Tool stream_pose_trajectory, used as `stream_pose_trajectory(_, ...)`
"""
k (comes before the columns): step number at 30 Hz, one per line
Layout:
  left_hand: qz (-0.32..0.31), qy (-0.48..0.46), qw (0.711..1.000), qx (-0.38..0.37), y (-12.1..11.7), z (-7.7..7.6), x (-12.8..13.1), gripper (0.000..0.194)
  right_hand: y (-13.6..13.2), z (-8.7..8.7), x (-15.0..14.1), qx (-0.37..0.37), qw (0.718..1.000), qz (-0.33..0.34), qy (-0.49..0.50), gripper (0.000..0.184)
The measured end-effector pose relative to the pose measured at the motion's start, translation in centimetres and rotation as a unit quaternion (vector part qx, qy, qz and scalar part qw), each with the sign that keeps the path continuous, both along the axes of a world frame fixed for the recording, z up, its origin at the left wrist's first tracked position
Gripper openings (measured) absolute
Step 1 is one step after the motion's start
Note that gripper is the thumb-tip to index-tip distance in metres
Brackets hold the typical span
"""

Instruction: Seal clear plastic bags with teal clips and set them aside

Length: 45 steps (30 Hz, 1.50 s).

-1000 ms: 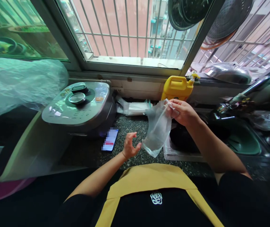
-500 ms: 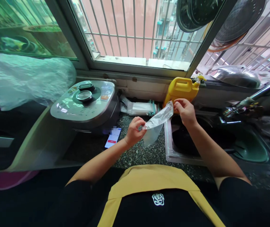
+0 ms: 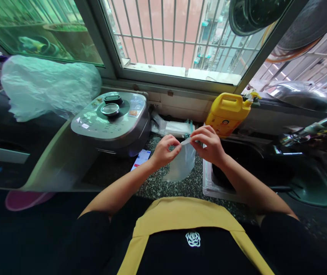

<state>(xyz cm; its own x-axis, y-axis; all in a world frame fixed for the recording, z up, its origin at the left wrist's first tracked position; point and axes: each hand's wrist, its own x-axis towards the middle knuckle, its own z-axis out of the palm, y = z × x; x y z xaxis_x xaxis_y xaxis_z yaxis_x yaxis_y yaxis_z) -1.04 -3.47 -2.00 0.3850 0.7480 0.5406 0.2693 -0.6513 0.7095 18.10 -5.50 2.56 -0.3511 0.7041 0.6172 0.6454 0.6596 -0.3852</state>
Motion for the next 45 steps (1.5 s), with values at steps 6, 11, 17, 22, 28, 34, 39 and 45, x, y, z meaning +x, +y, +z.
stream_pose_trajectory(6, 0.000, 0.012, 0.995, -0.102, -1.7, -3.8, -1.5, 0.018, 0.9, 0.8, 1.1, -0.052, 0.997, -0.052, 0.024, 0.018)
stream_pose_trajectory(11, 0.038, -0.014, 0.984, -0.174, -3.1, -7.9, -2.3, 0.019, 1.8, 0.5, 2.4, -0.084, 0.988, -0.118, 0.060, 0.016)
stream_pose_trajectory(17, 0.084, -0.035, 0.958, -0.270, -3.5, -11.6, -3.0, 0.013, 3.5, -0.2, 3.7, -0.116, 0.975, -0.153, 0.112, 0.014)
stream_pose_trajectory(22, 0.099, -0.077, 0.926, -0.355, -3.3, -12.2, -2.8, 0.014, 5.1, -1.3, 4.7, -0.131, 0.969, -0.183, 0.102, 0.013)
stream_pose_trajectory(28, 0.079, -0.187, 0.855, -0.477, -2.0, -10.2, -2.6, 0.021, 6.0, -3.0, 5.1, -0.152, 0.964, -0.190, 0.107, 0.012)
stream_pose_trajectory(34, 0.069, -0.271, 0.769, -0.575, -0.6, -7.7, -2.7, 0.024, 5.9, -4.0, 5.4, -0.108, 0.964, -0.196, 0.146, 0.011)
stream_pose_trajectory(39, 0.057, -0.293, 0.760, -0.577, 0.2, -6.3, -3.1, 0.021, 5.3, -5.0, 5.4, -0.072, 0.959, -0.195, 0.191, 0.011)
stream_pose_trajectory(45, 0.103, -0.275, 0.799, -0.525, 1.0, -5.9, -4.4, 0.018, 5.0, -6.1, 6.0, -0.080, 0.941, -0.197, 0.262, 0.027)
